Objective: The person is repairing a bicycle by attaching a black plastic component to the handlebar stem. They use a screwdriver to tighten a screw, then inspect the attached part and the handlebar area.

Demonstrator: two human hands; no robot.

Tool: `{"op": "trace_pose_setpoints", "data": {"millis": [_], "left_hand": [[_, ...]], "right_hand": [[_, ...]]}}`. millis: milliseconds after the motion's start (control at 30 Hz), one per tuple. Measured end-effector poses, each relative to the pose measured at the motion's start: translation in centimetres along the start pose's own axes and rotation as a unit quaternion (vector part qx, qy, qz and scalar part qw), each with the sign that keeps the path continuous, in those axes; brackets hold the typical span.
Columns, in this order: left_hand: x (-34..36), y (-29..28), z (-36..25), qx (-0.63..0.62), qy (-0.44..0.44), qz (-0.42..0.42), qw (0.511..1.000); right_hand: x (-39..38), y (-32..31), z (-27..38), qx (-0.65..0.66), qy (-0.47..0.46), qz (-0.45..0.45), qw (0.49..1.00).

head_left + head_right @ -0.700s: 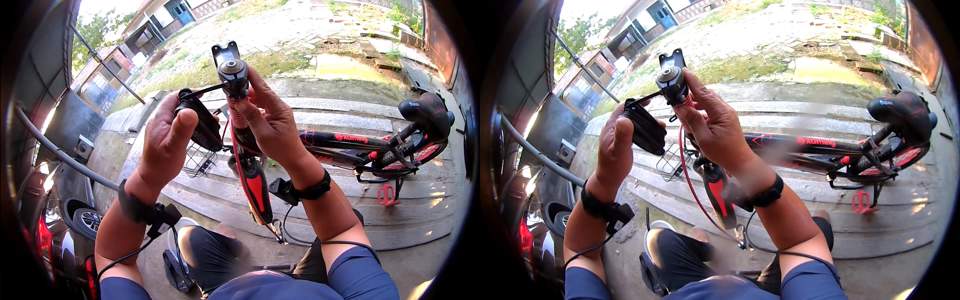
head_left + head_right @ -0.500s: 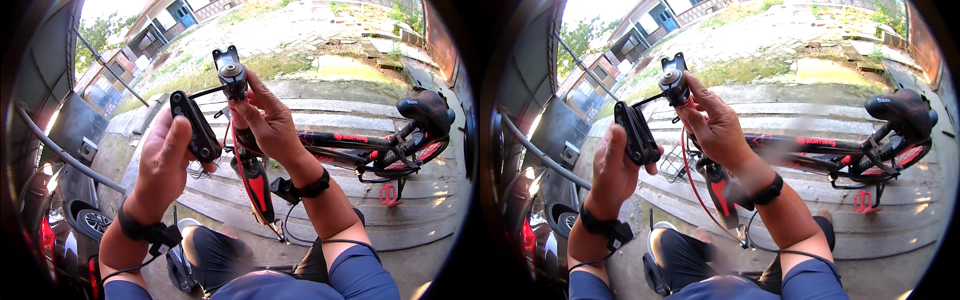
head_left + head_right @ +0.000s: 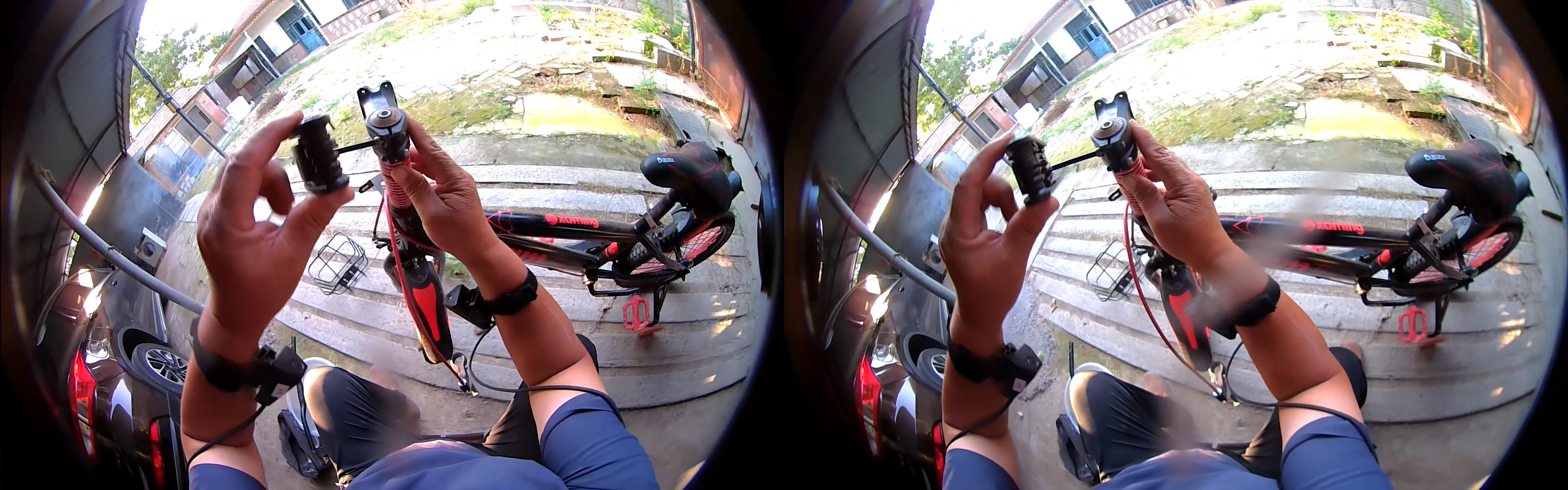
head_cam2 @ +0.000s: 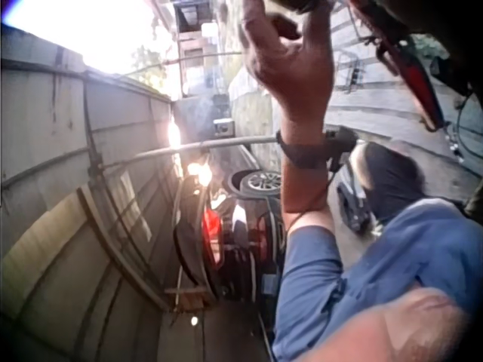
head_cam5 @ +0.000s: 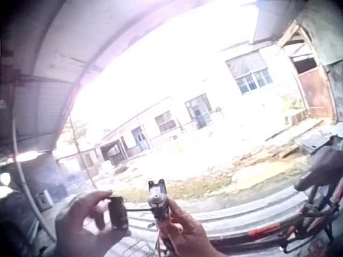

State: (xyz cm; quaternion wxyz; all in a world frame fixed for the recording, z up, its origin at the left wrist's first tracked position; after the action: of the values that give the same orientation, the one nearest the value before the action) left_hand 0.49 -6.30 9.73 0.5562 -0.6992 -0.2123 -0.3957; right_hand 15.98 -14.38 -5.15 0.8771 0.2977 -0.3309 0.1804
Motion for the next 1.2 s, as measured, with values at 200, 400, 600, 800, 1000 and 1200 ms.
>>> {"op": "trace_pose_setpoints", "data": {"millis": [200, 400, 600, 800, 1000, 1200], "left_hand": [[3.1, 0.8, 1.5, -0.116, 0.050, 0.024, 0.992], [5.6, 1.9, 2.5, -0.231, -0.029, 0.057, 0.971], [7.6, 3.8, 5.2, -0.255, -0.079, 0.096, 0.959], [7.8, 6.8, 7.9, -0.321, -0.166, 0.144, 0.921], [6.1, 9.8, 10.8, -0.439, -0.296, 0.234, 0.816], [4.0, 11.8, 12.0, -0.568, -0.324, 0.222, 0.724]], "right_hand": [[-0.2, 0.1, -0.3, 0.002, 0.003, 0.006, 1.000], [-0.1, 0.1, -0.5, 0.002, -0.028, -0.001, 1.000], [-0.1, 0.4, -0.2, 0.030, -0.008, 0.008, 0.999], [0.0, 0.4, -0.1, 0.024, -0.005, 0.003, 1.000], [-0.1, 0.3, -0.3, 0.032, -0.006, 0.011, 0.999], [-0.1, 0.2, -0.6, 0.050, 0.006, 0.005, 0.999]]}}
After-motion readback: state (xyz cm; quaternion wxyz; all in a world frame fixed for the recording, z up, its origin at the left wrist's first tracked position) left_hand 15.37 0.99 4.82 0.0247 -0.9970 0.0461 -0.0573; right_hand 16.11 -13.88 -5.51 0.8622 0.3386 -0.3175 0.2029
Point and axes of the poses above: each hand's wrist, its own x-axis towards the middle knuckle, its own y-axis out of the palm, z = x × y, the point moved 8 cm from there along x, towards the middle knuckle, and after that the axes turned 2 degrees about -z, right-handed, at the moved point
